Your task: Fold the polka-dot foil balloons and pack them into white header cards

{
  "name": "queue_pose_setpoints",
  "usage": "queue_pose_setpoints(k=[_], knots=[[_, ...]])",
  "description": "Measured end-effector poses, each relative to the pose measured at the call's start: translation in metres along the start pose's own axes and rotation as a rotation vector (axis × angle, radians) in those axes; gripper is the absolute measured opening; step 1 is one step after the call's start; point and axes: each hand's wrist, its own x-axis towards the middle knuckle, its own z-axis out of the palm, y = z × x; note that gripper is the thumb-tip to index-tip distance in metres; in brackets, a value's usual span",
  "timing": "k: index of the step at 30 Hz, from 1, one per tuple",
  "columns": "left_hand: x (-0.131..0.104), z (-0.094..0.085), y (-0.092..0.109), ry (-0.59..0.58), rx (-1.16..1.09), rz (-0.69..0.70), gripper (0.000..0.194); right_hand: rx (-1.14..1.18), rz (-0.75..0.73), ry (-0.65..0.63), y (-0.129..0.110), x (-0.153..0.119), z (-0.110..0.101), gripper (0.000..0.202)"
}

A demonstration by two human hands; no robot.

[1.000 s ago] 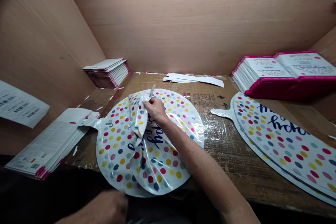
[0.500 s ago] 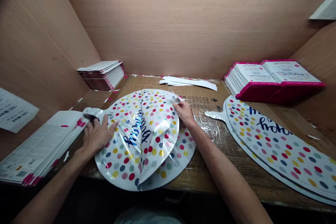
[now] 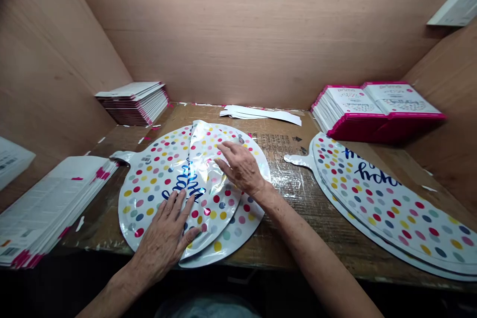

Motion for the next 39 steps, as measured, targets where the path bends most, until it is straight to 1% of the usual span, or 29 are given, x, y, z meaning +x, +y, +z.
queue_pose_setpoints(k=[2,4,6,8,9,10,11,13,14,16,18,20,22,24,26,27,28,29,30,31,33,34,35,36,37,38,39], knots=[[-0.002,-0.001,-0.003,0.009,-0.018,-0.009,0.067,-0.013,-0.036,-0.093,0.003,0.010,0.008,0.046],[-0.003,-0.011,0.000,0.018,-0.048,-0.033,0.066,-0.068,-0.029,-0.190,0.011,0.020,0.019,0.049],[-0.006,-0.025,0.008,0.034,-0.081,-0.011,0.072,-0.128,-0.023,-0.284,0.019,0.029,0.033,0.052],[-0.013,-0.037,0.020,0.064,-0.122,0.059,0.081,-0.164,-0.019,-0.358,0.024,0.035,0.049,0.054],[-0.018,-0.041,0.026,0.095,-0.143,0.074,0.080,-0.168,-0.015,-0.387,0.024,0.037,0.057,0.054],[-0.024,-0.045,0.032,0.140,-0.164,0.059,0.073,-0.165,-0.015,-0.409,0.022,0.039,0.065,0.054],[-0.029,-0.047,0.036,0.192,-0.183,0.014,0.062,-0.157,-0.017,-0.423,0.019,0.042,0.073,0.053],[-0.036,-0.047,0.044,0.272,-0.227,-0.113,0.037,-0.131,-0.026,-0.433,0.010,0.050,0.086,0.053],[-0.039,-0.046,0.048,0.294,-0.252,-0.162,0.028,-0.116,-0.036,-0.434,0.006,0.054,0.091,0.054],[-0.040,-0.044,0.053,0.299,-0.306,-0.218,0.022,-0.081,-0.067,-0.439,0.000,0.063,0.098,0.054],[-0.041,-0.041,0.057,0.302,-0.363,-0.252,0.026,-0.050,-0.099,-0.443,-0.001,0.068,0.099,0.052],[-0.044,-0.040,0.059,0.312,-0.424,-0.265,0.031,-0.028,-0.127,-0.436,0.004,0.065,0.094,0.051],[-0.052,-0.041,0.059,0.309,-0.492,-0.255,0.029,-0.029,-0.137,-0.426,0.013,0.055,0.086,0.048],[-0.061,-0.046,0.057,0.260,-0.590,-0.208,0.025,-0.051,-0.123,-0.415,0.022,0.041,0.075,0.045],[-0.066,-0.055,0.055,0.203,-0.685,-0.150,0.023,-0.070,-0.089,-0.398,0.028,0.028,0.064,0.042],[-0.065,-0.060,0.053,0.202,-0.709,-0.134,0.022,-0.070,-0.066,-0.379,0.029,0.023,0.059,0.042],[-0.063,-0.065,0.053,0.221,-0.701,-0.142,0.021,-0.060,-0.043,-0.352,0.029,0.018,0.054,0.042],[-0.058,-0.068,0.052,0.239,-0.658,-0.185,0.020,-0.038,-0.024,-0.318,0.028,0.013,0.048,0.043],[-0.051,-0.070,0.051,0.228,-0.587,-0.258,0.019,-0.004,-0.011,-0.278,0.026,0.008,0.042,0.043],[-0.043,-0.070,0.051,0.171,-0.500,-0.352,0.021,0.040,-0.005,-0.234,0.022,0.002,0.035,0.044],[-0.027,-0.066,0.050,-0.048,-0.321,-0.529,0.028,0.146,-0.025,-0.148,0.009,-0.015,0.018,0.044],[-0.020,-0.063,0.049,-0.164,-0.259,-0.577,0.029,0.195,-0.044,-0.100,-0.002,-0.027,0.007,0.043],[-0.014,-0.061,0.048,-0.252,-0.233,-0.595,0.027,0.237,-0.059,-0.057,-0.015,-0.040,-0.003,0.041],[-0.007,-0.059,0.046,-0.304,-0.251,-0.594,0.026,0.266,-0.077,-0.025,-0.032,-0.055,-0.013,0.038],[-0.001,-0.060,0.043,-0.335,-0.322,-0.590,0.026,0.283,-0.095,0.018,-0.052,-0.070,-0.023,0.034],[0.006,-0.063,0.040,-0.348,-0.443,-0.599,0.028,0.301,-0.112,-0.018,-0.074,-0.085,-0.030,0.033],[0.013,-0.068,0.037,-0.354,-0.602,-0.624,0.031,0.317,-0.199,-0.079,-0.098,-0.097,-0.034,0.032]])
